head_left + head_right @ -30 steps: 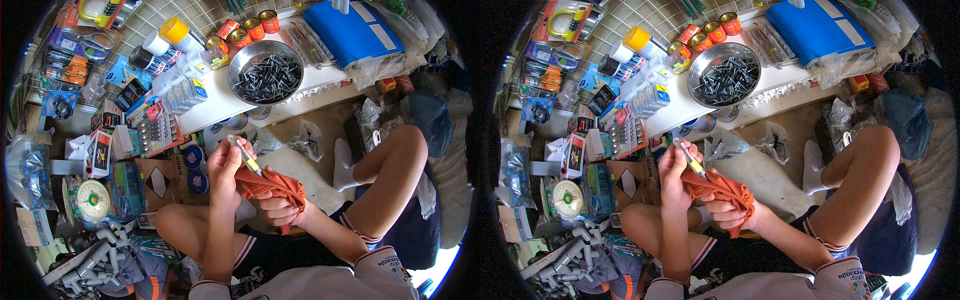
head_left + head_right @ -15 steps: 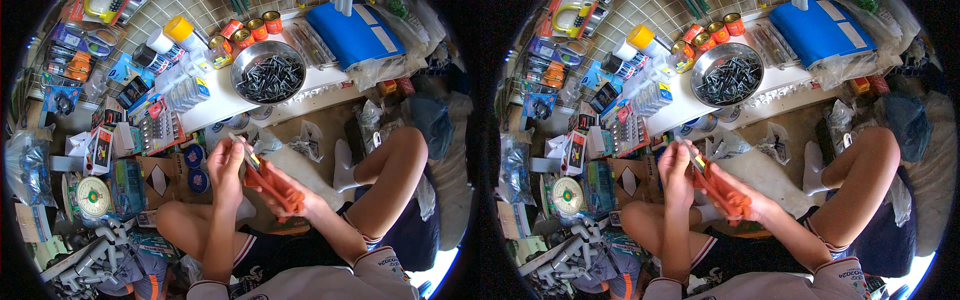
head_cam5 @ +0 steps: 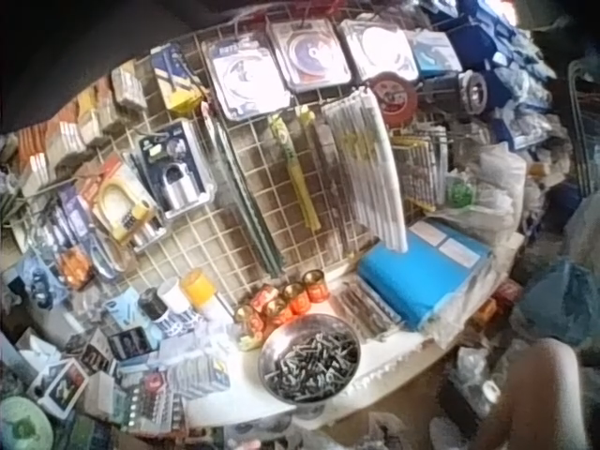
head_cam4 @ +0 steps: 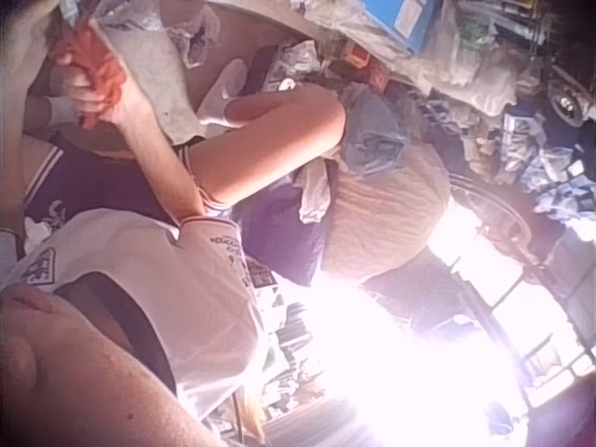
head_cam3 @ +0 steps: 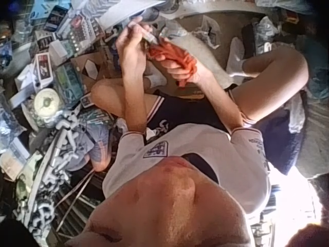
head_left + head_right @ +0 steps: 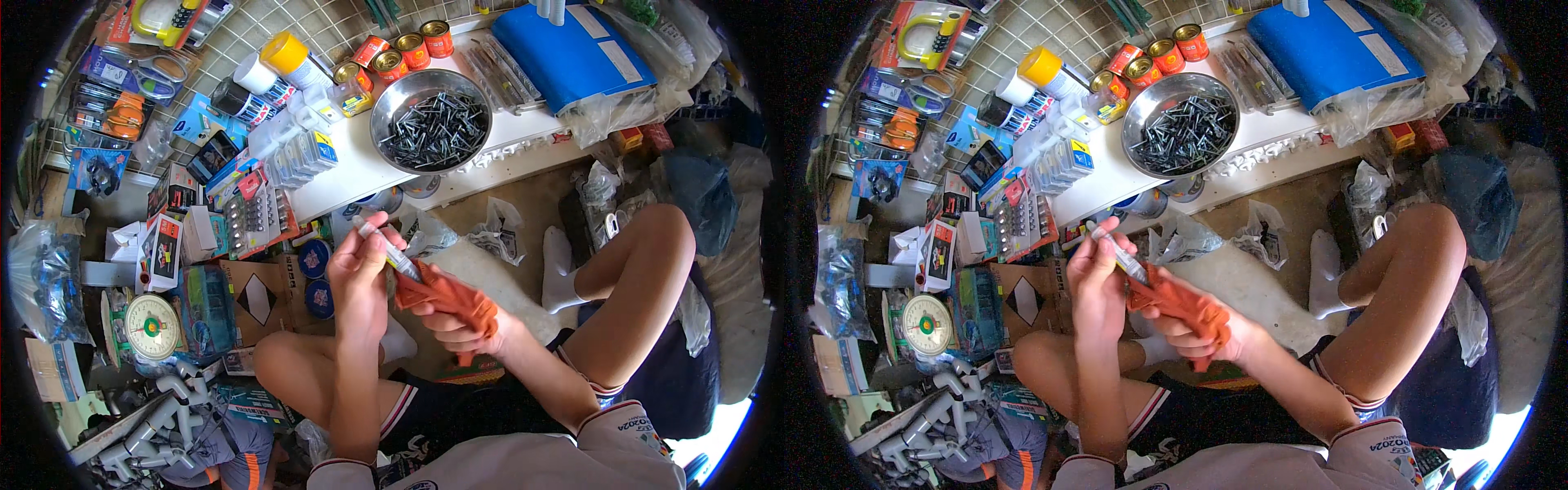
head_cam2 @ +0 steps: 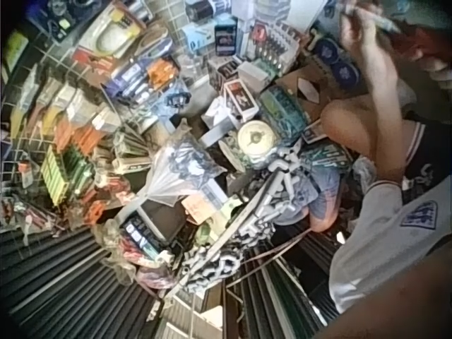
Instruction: Lubricating metal hardware parts using a syringe and cleaning them with a rag.
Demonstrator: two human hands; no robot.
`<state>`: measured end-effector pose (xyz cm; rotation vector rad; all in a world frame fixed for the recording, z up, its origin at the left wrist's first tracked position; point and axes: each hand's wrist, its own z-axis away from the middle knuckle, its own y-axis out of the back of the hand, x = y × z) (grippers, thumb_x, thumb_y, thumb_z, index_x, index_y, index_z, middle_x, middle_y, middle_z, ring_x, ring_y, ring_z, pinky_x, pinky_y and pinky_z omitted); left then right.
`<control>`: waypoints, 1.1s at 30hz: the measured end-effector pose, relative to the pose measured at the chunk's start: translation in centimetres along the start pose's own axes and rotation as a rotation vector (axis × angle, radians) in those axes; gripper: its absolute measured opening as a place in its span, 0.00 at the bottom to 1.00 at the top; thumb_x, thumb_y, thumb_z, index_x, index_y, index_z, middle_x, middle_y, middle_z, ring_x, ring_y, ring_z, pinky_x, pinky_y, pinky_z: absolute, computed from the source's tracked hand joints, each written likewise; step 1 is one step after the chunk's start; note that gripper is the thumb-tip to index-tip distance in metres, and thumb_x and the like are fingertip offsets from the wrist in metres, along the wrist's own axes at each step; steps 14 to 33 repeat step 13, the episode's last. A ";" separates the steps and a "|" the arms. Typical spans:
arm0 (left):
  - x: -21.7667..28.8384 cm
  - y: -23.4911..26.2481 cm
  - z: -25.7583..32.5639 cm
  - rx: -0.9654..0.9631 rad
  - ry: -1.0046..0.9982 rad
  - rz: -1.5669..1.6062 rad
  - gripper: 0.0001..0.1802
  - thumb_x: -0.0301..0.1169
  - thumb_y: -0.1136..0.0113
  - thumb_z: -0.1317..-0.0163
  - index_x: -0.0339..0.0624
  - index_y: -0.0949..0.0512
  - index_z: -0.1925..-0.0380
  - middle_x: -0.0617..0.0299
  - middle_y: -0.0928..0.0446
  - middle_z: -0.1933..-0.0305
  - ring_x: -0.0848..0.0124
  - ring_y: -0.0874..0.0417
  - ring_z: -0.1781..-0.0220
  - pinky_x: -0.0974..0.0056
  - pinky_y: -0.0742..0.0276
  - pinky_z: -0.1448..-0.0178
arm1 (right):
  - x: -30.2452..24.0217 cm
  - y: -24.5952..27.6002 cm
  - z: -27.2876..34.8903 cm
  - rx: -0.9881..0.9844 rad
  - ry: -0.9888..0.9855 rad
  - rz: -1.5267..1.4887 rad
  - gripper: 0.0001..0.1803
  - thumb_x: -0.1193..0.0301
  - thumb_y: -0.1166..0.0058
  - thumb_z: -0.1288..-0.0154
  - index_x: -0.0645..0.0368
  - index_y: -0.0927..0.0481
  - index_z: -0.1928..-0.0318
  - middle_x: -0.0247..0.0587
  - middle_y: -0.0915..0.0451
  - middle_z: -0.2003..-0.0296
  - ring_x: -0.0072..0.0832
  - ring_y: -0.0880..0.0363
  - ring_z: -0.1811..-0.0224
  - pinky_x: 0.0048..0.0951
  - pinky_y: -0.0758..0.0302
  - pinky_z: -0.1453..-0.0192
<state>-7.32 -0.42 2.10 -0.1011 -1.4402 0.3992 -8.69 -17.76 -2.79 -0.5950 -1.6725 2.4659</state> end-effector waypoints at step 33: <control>-1.2 -1.3 0.6 0.000 -0.155 -0.273 0.10 0.27 0.37 0.28 0.32 0.23 0.53 0.59 0.17 0.59 0.76 0.17 0.56 0.68 0.21 0.51 | 1.5 -0.4 -1.8 0.601 0.627 1.025 0.32 0.45 0.43 0.28 0.67 0.19 0.67 0.51 0.13 0.72 0.40 0.12 0.69 0.39 0.20 0.62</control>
